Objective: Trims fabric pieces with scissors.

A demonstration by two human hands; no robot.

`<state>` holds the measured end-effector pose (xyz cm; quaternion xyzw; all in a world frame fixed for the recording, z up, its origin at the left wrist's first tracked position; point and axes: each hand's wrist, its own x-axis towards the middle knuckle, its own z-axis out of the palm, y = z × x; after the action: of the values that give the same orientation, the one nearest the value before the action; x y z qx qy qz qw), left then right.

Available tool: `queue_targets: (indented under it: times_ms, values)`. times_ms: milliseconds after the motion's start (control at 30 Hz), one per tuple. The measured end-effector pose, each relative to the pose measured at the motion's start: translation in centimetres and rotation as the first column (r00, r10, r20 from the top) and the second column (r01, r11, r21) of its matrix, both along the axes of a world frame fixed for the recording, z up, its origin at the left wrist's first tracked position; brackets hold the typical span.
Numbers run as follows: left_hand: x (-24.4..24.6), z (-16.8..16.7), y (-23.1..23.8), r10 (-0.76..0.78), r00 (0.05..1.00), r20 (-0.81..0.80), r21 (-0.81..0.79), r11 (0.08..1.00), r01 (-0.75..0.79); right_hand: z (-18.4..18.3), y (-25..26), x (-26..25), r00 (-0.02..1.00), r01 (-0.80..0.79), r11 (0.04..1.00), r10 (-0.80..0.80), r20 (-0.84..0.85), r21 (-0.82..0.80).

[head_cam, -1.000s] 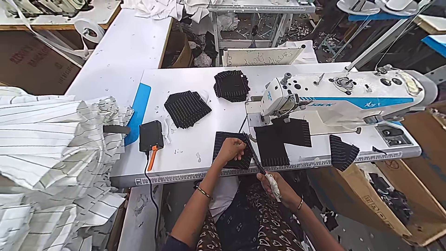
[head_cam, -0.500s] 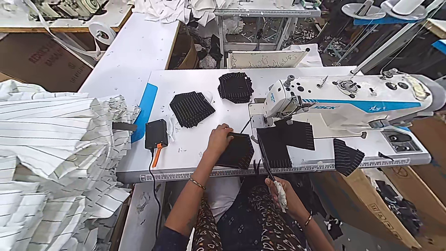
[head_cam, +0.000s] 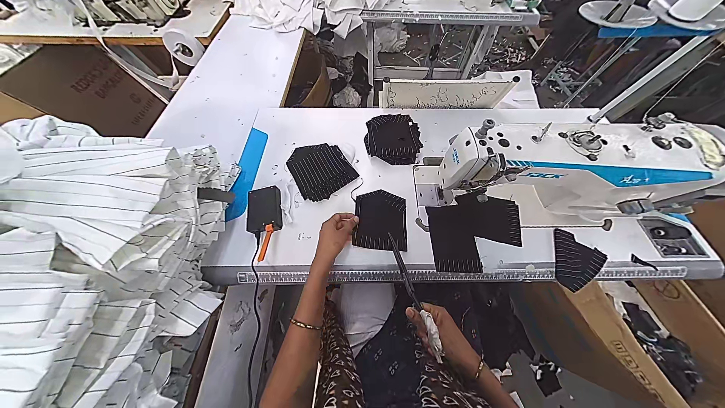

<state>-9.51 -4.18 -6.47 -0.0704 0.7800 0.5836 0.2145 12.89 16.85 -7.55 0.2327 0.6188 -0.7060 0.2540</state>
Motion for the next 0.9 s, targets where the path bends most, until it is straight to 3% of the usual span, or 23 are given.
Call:
queue_targets:
  times_ms: [200,533,900]
  values:
    - [0.7,-0.1,-0.2,-0.020,0.996,0.083,0.196,0.981,0.004,0.5,0.4,-0.3,0.999,0.010,0.997,-0.013,-0.036,-0.080]
    - [3.6,-0.4,1.4,0.181,0.966,0.184,0.399,0.885,-0.241,-0.5,0.7,0.9,0.995,-0.100,0.963,0.102,-0.003,-0.251]
    - [5.7,-0.6,3.3,0.232,0.970,0.074,0.377,0.894,-0.243,-0.8,-0.2,-0.4,0.984,-0.171,0.985,0.170,-0.048,-0.025]
